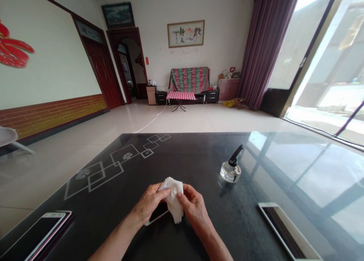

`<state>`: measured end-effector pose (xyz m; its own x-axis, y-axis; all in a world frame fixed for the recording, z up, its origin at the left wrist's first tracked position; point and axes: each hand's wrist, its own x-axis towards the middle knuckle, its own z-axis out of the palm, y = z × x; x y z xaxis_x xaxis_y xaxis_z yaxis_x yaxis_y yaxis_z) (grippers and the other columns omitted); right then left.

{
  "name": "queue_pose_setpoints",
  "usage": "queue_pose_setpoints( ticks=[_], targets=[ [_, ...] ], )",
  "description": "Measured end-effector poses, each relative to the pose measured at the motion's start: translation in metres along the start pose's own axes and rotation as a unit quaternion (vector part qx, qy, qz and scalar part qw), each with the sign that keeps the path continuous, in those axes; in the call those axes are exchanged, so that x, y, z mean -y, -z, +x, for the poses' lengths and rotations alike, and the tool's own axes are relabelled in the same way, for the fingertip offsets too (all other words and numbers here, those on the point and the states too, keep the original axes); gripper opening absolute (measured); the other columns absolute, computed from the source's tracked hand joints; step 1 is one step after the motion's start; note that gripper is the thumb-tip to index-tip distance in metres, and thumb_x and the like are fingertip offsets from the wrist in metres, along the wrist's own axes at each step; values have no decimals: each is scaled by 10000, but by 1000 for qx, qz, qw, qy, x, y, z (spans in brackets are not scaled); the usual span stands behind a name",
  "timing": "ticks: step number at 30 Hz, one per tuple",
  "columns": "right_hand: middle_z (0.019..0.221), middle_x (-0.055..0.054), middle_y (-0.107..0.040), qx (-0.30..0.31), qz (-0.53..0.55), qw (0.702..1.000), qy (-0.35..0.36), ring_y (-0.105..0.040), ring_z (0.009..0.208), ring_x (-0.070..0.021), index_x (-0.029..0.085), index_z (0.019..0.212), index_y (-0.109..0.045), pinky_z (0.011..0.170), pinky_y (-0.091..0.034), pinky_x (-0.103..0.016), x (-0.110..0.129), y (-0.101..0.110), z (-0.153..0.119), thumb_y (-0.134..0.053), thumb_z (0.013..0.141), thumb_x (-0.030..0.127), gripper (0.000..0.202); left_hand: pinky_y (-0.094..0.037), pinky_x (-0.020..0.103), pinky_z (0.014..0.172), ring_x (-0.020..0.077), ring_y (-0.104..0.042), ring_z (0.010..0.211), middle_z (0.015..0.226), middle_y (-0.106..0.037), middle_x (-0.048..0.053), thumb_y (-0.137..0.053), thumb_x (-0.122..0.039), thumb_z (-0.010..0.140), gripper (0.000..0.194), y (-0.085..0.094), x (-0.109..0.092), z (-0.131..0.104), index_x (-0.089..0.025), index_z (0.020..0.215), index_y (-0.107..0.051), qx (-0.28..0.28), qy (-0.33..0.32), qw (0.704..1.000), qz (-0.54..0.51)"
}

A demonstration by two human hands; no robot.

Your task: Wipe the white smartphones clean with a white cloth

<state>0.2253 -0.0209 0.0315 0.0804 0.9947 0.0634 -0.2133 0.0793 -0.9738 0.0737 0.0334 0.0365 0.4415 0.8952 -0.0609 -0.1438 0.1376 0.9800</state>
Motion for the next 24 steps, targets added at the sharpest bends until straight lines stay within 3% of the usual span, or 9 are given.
queue_pose_setpoints(
  ticks=[5,9,13,15,18,24],
  targets=[
    [834,-41,-670,20,49,998,-38,-591,746,-174,170,952,-667,687,-476,-281,-9,-3,-3,-693,772,455,338,-442,231,613,139,-569,624,689,-670,39,-754,-311,683,250,0,5,1,-111,823,-702,-25,32,991,-131],
    [801,-21,-640,33,94,994,-53,-570,685,-146,176,905,-638,658,-470,-276,-19,-6,-3,-693,788,389,249,-427,220,557,134,-569,592,688,-672,61,-775,-403,682,340,-4,4,0,-96,804,-693,-45,50,984,-166],
    [789,-12,-624,-11,89,995,-34,-564,687,-143,176,877,-632,647,-459,-259,-26,-8,-2,-721,758,396,265,-438,239,574,153,-586,622,718,-670,80,-731,-499,720,447,-9,7,-3,-88,890,-695,5,48,982,-180],
    [775,-14,-624,-37,72,996,-25,-562,686,-151,173,868,-635,640,-459,-260,-26,-10,-3,-724,745,427,296,-439,242,593,148,-578,627,723,-666,68,-740,-495,713,445,-9,10,-3,-99,911,-693,-1,39,985,-168],
    [735,-21,-629,-59,43,997,-12,-564,675,-169,164,839,-643,632,-467,-273,-20,-13,-7,-727,716,487,356,-387,213,541,117,-522,568,644,-631,27,-728,-496,723,400,-9,12,-4,-109,815,-692,-61,11,994,-85],
    [780,-45,-658,-24,38,999,-4,-603,760,-223,175,867,-648,705,-491,-326,-5,-17,-13,-749,645,561,458,-360,220,518,135,-515,558,612,-630,20,-687,-511,743,384,-8,4,-7,-127,726,-681,-91,12,996,-11]
  ],
)
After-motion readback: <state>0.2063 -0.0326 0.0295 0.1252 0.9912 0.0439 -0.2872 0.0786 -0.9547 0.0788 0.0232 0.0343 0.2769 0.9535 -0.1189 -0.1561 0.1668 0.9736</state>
